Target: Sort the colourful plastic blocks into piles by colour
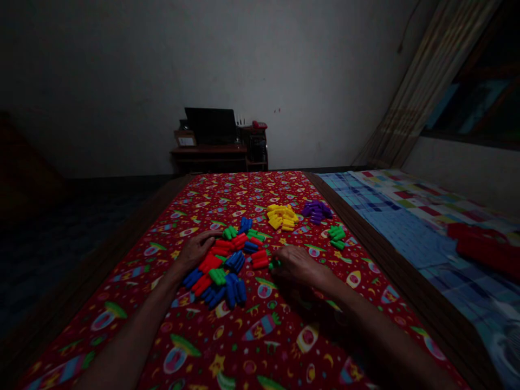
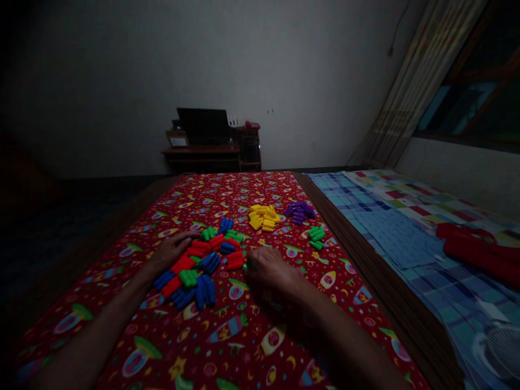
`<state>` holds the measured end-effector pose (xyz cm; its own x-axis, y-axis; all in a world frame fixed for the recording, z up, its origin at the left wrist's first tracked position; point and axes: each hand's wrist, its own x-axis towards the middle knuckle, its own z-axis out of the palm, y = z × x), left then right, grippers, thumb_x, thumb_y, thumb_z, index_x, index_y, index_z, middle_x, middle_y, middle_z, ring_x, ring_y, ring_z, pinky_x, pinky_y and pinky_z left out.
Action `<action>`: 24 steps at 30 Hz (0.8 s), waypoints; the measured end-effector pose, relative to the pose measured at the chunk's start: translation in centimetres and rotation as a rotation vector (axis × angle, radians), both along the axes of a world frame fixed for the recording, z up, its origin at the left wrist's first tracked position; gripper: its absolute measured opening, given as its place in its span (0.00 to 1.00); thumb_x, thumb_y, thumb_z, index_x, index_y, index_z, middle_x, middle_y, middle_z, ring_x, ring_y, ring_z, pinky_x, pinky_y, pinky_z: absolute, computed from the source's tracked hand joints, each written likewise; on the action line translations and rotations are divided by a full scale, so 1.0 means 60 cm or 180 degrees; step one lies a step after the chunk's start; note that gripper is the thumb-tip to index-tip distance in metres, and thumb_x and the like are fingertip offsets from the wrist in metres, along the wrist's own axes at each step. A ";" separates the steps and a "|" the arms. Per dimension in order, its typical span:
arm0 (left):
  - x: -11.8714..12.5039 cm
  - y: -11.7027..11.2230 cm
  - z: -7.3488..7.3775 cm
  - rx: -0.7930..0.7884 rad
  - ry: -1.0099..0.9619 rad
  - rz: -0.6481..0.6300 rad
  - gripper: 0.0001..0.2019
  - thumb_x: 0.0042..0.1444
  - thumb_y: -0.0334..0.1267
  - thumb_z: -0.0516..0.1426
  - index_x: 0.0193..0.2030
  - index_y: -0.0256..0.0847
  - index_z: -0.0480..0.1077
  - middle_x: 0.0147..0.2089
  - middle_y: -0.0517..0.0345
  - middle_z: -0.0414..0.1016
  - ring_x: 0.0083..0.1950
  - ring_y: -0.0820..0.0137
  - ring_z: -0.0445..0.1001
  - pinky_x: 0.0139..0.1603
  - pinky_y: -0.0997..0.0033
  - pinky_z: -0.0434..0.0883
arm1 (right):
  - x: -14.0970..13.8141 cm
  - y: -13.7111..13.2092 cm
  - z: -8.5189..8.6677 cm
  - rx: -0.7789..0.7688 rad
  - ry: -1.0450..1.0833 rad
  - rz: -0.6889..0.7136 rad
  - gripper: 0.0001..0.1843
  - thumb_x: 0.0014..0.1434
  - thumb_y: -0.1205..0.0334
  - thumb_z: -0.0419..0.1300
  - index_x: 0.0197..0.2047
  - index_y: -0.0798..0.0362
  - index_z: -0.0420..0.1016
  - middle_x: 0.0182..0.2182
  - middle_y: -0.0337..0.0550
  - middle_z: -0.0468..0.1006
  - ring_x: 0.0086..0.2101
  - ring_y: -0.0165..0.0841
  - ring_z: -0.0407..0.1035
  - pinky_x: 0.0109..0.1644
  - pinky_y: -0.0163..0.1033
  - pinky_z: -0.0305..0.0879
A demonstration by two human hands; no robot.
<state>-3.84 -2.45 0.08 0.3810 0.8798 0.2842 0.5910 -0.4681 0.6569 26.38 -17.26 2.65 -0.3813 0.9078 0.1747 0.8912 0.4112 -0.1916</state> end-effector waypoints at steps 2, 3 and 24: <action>0.000 0.001 -0.001 0.0018 -0.0007 0.0022 0.23 0.52 0.50 0.48 0.43 0.40 0.77 0.50 0.50 0.78 0.53 0.58 0.74 0.57 0.59 0.68 | 0.037 0.016 0.014 0.0003 -0.0142 -0.0407 0.12 0.59 0.60 0.60 0.45 0.55 0.74 0.40 0.50 0.77 0.41 0.36 0.69 0.43 0.36 0.59; 0.000 0.002 -0.002 0.0022 -0.0003 0.0038 0.23 0.52 0.50 0.48 0.43 0.40 0.77 0.50 0.51 0.79 0.53 0.58 0.74 0.57 0.59 0.68 | 0.059 0.024 0.025 0.0071 -0.0201 -0.0675 0.13 0.59 0.62 0.59 0.47 0.56 0.74 0.43 0.52 0.77 0.43 0.37 0.69 0.45 0.36 0.60; 0.056 0.009 0.027 -0.0005 0.0560 0.0012 0.25 0.49 0.54 0.54 0.45 0.38 0.75 0.47 0.46 0.79 0.48 0.54 0.76 0.50 0.58 0.72 | 0.149 0.036 0.096 0.0158 -0.0227 -0.1724 0.14 0.63 0.62 0.51 0.39 0.54 0.78 0.35 0.50 0.80 0.34 0.34 0.72 0.35 0.34 0.56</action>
